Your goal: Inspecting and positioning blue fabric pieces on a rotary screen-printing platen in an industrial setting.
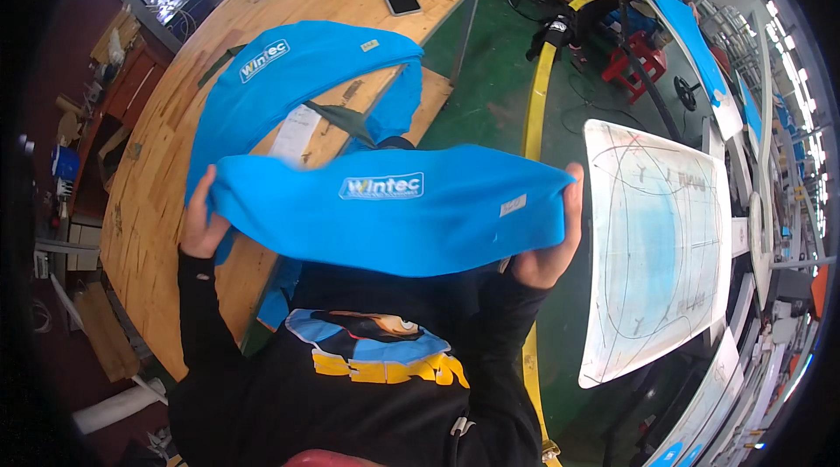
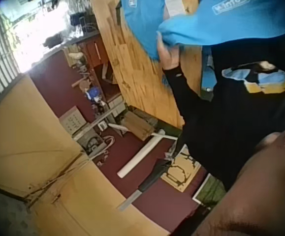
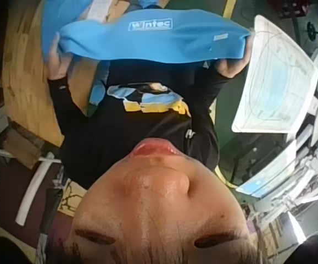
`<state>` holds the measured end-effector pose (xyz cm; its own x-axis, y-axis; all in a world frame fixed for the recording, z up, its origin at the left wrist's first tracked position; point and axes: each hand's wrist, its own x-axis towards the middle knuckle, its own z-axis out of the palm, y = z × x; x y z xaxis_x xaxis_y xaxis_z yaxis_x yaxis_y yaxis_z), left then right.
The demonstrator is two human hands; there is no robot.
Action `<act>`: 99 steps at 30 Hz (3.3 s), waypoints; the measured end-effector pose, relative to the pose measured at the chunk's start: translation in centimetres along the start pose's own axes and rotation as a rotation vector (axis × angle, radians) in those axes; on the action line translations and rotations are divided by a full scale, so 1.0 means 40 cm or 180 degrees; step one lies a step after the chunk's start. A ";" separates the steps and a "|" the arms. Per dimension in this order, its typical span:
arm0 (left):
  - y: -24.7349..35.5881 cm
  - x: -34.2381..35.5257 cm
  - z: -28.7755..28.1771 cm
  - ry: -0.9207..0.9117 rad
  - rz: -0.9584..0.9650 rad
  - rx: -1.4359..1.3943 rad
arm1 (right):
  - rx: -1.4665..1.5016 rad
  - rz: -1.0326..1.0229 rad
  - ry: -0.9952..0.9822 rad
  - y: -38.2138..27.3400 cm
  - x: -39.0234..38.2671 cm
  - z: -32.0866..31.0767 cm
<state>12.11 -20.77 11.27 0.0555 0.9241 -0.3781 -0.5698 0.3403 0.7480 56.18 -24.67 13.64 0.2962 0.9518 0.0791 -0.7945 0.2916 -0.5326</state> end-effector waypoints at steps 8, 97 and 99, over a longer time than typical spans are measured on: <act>0.173 0.074 -0.294 0.0444 0.2061 0.1066 | -0.0187 0.0535 -0.0712 0.238 0.453 0.120; -0.190 -0.002 -0.176 0.1598 0.2577 0.6630 | -0.3856 -0.0478 -0.0805 0.301 -0.029 -0.232; -0.194 0.011 -0.083 0.1287 0.2992 0.6604 | -0.3818 -0.0561 -0.0725 0.286 -0.031 -0.245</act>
<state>13.83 -23.57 3.49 0.1122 0.8961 0.4294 0.9934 -0.1109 -0.0282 51.91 -23.46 -0.81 0.1554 0.9382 0.3093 0.2714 0.2605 -0.9265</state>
